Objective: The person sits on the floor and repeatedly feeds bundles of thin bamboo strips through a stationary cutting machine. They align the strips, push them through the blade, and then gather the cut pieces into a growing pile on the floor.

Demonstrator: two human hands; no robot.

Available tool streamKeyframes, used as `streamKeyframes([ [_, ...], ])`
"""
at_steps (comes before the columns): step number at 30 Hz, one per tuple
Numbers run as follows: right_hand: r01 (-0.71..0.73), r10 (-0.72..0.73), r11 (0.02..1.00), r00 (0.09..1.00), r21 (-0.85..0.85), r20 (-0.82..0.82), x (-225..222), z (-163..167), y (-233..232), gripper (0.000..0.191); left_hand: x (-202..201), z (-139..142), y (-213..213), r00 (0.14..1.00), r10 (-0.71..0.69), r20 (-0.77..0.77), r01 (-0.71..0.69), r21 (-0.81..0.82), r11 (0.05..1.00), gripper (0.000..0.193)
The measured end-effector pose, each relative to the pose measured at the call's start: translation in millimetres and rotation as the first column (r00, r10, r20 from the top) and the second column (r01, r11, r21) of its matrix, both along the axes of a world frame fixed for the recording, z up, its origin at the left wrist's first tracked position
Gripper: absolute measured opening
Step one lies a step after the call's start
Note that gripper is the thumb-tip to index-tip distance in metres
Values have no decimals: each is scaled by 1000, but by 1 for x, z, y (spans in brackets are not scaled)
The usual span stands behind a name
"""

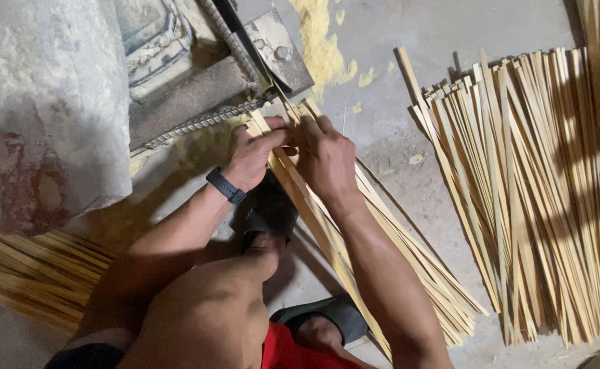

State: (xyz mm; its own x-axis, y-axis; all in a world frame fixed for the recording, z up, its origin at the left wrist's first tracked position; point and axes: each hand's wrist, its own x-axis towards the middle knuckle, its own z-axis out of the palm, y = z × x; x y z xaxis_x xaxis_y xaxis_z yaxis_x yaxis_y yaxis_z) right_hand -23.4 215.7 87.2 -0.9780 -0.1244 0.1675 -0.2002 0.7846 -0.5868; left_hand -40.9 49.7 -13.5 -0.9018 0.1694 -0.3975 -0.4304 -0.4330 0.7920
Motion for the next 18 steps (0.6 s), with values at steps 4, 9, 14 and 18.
streamKeyframes([
  [4,-9,90,975,929,221,-360,41,9,32,41,-2,19,-4,994,-44,95,35,98,995,22],
  [9,-17,26,997,992,74,-127,57,-11,32,26,-1,41,5,999,-19,34,17,56,998,18],
  [14,5,-6,1000,997,-14,-71,19,-21,18,20,-5,42,-9,986,-165,-32,165,-14,986,31],
  [18,-1,-1,997,999,-82,-32,-6,-20,-1,24,-3,30,-12,985,-172,1,172,15,985,30],
])
